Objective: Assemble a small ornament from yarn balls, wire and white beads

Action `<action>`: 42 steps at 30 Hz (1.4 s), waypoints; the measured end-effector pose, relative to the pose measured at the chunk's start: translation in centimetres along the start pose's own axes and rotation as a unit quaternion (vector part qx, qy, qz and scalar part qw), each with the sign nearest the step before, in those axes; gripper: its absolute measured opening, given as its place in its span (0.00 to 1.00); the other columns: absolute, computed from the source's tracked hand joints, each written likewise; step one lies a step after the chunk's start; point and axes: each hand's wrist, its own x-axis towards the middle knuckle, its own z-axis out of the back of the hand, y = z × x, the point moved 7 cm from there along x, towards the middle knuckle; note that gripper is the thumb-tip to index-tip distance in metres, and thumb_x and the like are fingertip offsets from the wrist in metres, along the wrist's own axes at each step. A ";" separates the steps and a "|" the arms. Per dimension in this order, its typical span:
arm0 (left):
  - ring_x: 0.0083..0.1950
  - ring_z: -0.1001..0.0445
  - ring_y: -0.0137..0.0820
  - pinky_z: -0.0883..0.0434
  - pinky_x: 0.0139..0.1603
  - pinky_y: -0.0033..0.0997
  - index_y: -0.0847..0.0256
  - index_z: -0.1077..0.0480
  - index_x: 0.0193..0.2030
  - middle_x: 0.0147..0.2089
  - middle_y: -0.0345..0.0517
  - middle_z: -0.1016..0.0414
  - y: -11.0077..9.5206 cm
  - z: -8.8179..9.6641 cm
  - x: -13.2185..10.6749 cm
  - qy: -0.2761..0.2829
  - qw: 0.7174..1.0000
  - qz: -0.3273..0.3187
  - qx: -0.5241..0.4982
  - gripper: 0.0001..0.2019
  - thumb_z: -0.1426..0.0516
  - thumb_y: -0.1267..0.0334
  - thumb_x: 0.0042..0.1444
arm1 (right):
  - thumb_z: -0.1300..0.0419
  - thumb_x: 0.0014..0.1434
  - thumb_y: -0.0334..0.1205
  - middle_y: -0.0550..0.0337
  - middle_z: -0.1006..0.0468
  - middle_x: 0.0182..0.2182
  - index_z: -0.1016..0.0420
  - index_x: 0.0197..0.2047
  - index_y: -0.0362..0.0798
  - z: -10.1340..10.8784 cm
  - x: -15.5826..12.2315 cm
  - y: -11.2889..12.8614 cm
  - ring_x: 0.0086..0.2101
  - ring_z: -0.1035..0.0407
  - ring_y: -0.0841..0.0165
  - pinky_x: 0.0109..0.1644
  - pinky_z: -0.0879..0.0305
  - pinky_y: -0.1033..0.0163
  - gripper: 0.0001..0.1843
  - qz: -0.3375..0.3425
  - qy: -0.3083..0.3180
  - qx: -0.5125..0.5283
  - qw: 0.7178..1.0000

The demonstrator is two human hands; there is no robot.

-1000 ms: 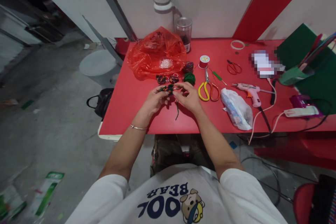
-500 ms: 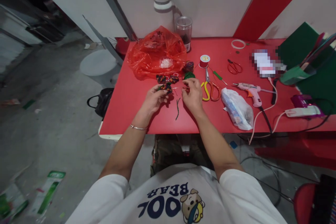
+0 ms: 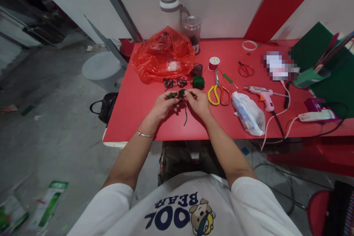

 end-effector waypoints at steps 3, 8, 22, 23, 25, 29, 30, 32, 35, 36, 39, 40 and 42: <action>0.20 0.26 0.28 0.28 0.21 0.26 0.62 0.27 0.46 0.26 0.39 0.22 -0.1 0.0 0.0 -0.004 1.000 0.000 -0.002 0.20 0.32 0.68 0.44 | 0.40 0.67 0.54 0.56 0.18 0.33 0.18 0.35 0.52 0.3 -0.2 0.7 0.35 0.26 0.62 0.43 0.30 0.56 0.17 0.050 -0.020 -0.053 0.997; 0.18 0.28 0.27 0.29 0.20 0.27 0.62 0.25 0.47 0.27 0.39 0.21 -0.5 -0.2 -0.2 -0.001 1.000 -0.005 -0.004 0.21 0.33 0.69 0.43 | 0.43 0.71 0.49 0.53 0.18 0.34 0.18 0.36 0.53 0.4 -0.7 2.2 0.37 0.27 0.59 0.48 0.31 0.51 0.16 0.149 -0.047 -0.168 0.973; 0.18 0.28 0.26 0.29 0.20 0.26 0.63 0.25 0.45 0.26 0.38 0.24 -0.4 -0.2 -0.3 -0.003 1.000 0.015 -0.015 0.18 0.34 0.67 0.45 | 0.44 0.74 0.44 0.52 0.15 0.36 0.16 0.41 0.51 -0.3 -1.2 2.7 0.39 0.25 0.59 0.47 0.30 0.52 0.16 0.239 -0.031 -0.247 0.939; 0.18 0.28 0.26 0.29 0.20 0.26 0.62 0.26 0.45 0.26 0.37 0.24 -0.4 -0.2 -0.3 -0.003 1.000 0.018 -0.012 0.18 0.34 0.67 0.45 | 0.44 0.74 0.44 0.53 0.15 0.36 0.16 0.41 0.51 -0.3 -1.2 2.7 0.39 0.25 0.59 0.47 0.29 0.52 0.16 0.241 -0.033 -0.248 0.938; 0.18 0.29 0.26 0.29 0.19 0.26 0.62 0.27 0.44 0.25 0.37 0.24 -0.5 -0.1 -0.3 -0.004 1.000 0.021 -0.012 0.18 0.34 0.67 0.44 | 0.44 0.74 0.44 0.53 0.15 0.36 0.16 0.41 0.51 -0.3 -1.2 2.7 0.39 0.25 0.60 0.47 0.29 0.52 0.16 0.240 -0.029 -0.237 0.941; 0.19 0.28 0.26 0.29 0.19 0.25 0.62 0.28 0.42 0.26 0.37 0.24 -0.9 0.1 -0.2 -0.019 0.999 0.014 -0.028 0.17 0.34 0.67 0.43 | 0.43 0.73 0.46 0.53 0.15 0.39 0.16 0.47 0.51 0.0 -1.1 2.5 0.40 0.24 0.61 0.48 0.27 0.52 0.15 0.205 -0.015 -0.183 0.961; 0.20 0.27 0.26 0.30 0.19 0.25 0.62 0.28 0.41 0.26 0.38 0.24 -1.0 0.2 -0.2 -0.026 0.999 0.013 -0.034 0.16 0.35 0.67 0.42 | 0.42 0.72 0.46 0.53 0.15 0.40 0.16 0.49 0.51 0.0 -1.1 2.4 0.40 0.23 0.61 0.48 0.26 0.52 0.14 0.192 -0.013 -0.171 0.966; 0.21 0.27 0.26 0.30 0.19 0.24 0.62 0.28 0.40 0.26 0.38 0.24 -1.1 0.3 -0.2 -0.036 0.998 0.014 -0.042 0.16 0.35 0.68 0.42 | 0.40 0.70 0.45 0.53 0.15 0.41 0.16 0.51 0.50 0.1 -1.0 2.1 0.38 0.23 0.61 0.47 0.25 0.53 0.14 0.170 -0.014 -0.157 0.973; 0.20 0.28 0.26 0.30 0.19 0.25 0.62 0.28 0.39 0.25 0.38 0.25 -1.0 0.4 -0.2 -0.037 0.998 0.019 -0.043 0.14 0.34 0.68 0.42 | 0.39 0.67 0.44 0.53 0.15 0.40 0.16 0.52 0.49 0.1 -0.9 1.8 0.37 0.23 0.62 0.46 0.25 0.54 0.15 0.152 -0.016 -0.151 0.977; 0.20 0.28 0.26 0.30 0.19 0.25 0.62 0.28 0.38 0.25 0.38 0.25 -0.9 0.4 -0.2 -0.036 0.998 0.020 -0.043 0.14 0.34 0.68 0.42 | 0.39 0.67 0.44 0.53 0.15 0.40 0.16 0.51 0.49 0.0 -0.9 1.6 0.37 0.23 0.62 0.46 0.25 0.54 0.15 0.148 -0.017 -0.151 0.977; 0.19 0.28 0.27 0.30 0.19 0.26 0.63 0.27 0.39 0.25 0.38 0.24 -0.6 0.4 -0.1 -0.031 0.998 0.024 -0.043 0.14 0.34 0.68 0.43 | 0.39 0.68 0.45 0.53 0.15 0.41 0.15 0.50 0.50 -0.2 -0.8 1.2 0.39 0.22 0.62 0.47 0.25 0.55 0.15 0.135 -0.014 -0.153 0.979; 0.19 0.29 0.26 0.30 0.20 0.26 0.63 0.27 0.39 0.25 0.38 0.24 -0.5 0.4 0.0 -0.030 0.998 0.025 -0.043 0.14 0.34 0.68 0.43 | 0.40 0.69 0.45 0.53 0.15 0.41 0.15 0.50 0.51 -0.3 -0.7 1.0 0.39 0.22 0.62 0.47 0.25 0.55 0.15 0.130 -0.010 -0.152 0.980; 0.20 0.28 0.26 0.30 0.21 0.25 0.63 0.27 0.40 0.25 0.38 0.24 -0.4 0.5 0.0 -0.031 0.998 0.028 -0.040 0.14 0.34 0.69 0.45 | 0.41 0.71 0.46 0.53 0.14 0.42 0.14 0.50 0.52 -0.5 -0.6 0.7 0.40 0.22 0.61 0.49 0.25 0.54 0.15 0.127 0.003 -0.145 0.981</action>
